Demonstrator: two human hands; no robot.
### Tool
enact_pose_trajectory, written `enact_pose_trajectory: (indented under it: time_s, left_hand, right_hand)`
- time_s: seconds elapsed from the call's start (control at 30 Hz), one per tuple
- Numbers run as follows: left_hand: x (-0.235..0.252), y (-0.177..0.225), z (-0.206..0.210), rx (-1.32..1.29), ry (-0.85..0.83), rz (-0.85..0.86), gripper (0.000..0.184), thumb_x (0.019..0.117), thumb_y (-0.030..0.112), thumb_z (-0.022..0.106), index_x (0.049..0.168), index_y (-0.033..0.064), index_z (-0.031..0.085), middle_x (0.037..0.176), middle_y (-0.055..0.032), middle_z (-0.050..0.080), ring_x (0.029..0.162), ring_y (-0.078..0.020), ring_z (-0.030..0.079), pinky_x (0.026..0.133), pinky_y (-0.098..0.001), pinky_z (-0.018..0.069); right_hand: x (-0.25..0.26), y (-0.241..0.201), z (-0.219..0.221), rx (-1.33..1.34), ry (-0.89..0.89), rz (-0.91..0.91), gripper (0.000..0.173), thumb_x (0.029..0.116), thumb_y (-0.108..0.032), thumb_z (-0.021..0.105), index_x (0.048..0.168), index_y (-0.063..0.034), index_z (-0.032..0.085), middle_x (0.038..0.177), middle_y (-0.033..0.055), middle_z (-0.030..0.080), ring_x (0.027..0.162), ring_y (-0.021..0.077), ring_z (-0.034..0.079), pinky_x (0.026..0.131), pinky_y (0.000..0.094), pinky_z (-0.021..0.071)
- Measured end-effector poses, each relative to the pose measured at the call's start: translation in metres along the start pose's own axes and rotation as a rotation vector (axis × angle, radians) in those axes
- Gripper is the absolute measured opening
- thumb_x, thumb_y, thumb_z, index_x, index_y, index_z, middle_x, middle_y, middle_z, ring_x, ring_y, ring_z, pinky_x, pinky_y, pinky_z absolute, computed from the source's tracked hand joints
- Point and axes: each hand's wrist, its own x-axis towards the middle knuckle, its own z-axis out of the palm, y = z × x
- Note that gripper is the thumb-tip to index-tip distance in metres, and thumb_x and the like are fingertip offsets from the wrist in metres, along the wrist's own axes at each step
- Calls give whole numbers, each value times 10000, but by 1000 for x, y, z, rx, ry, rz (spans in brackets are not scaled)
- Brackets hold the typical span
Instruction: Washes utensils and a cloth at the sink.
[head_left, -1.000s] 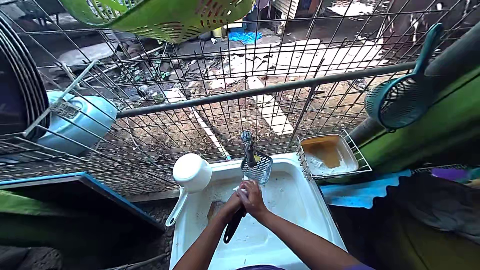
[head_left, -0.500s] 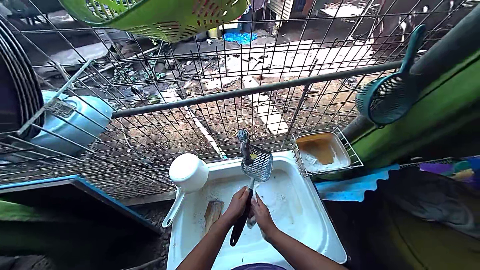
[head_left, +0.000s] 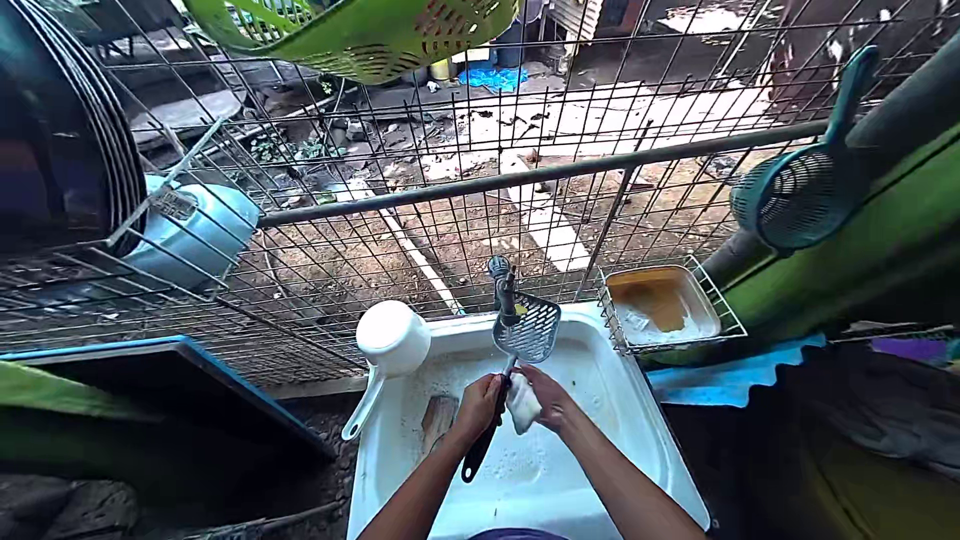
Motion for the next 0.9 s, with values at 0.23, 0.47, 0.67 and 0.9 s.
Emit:
enact_pose_trajectory:
  time_s: [0.23, 0.47, 0.67, 0.9]
  left_hand:
    - [-12, -2, 0, -80, -385, 0, 694, 951, -5, 536, 1574, 21, 231, 1315, -241, 570, 1024, -299, 655, 835, -488, 567]
    - [-30, -7, 36, 348, -79, 181, 633, 937, 95, 691, 1466, -116, 415, 1361, -321, 570, 1280, -402, 579, 1124, -514, 431]
    - [-49, -18, 42, 361, -120, -13, 531, 1051, 228, 559, 1488, -35, 413, 1166, -277, 665, 1032, -402, 680, 957, -560, 517]
    - [-40, -2, 36, 512, -140, -27, 460, 1011, 158, 588, 1407, -58, 496, 1193, -291, 667, 1160, -420, 651, 1024, -576, 486]
  right_hand:
    - [-36, 25, 12, -162, 41, -181, 491, 1093, -233, 451, 1530, -41, 336, 1247, 176, 620, 1062, 221, 636, 910, 410, 538]
    - [6, 20, 26, -253, 429, -244, 439, 1007, -246, 678, 1240, 117, 601, 1155, 274, 657, 1053, 322, 636, 973, 471, 499]
    - [11, 2, 11, 248, 288, -184, 317, 1083, -339, 501, 956, -55, 561, 589, 23, 513, 454, 128, 522, 445, 292, 493]
    - [-25, 39, 30, -209, 407, -219, 472, 912, -60, 749, 1304, 111, 550, 1196, 275, 638, 1074, 331, 633, 964, 480, 513]
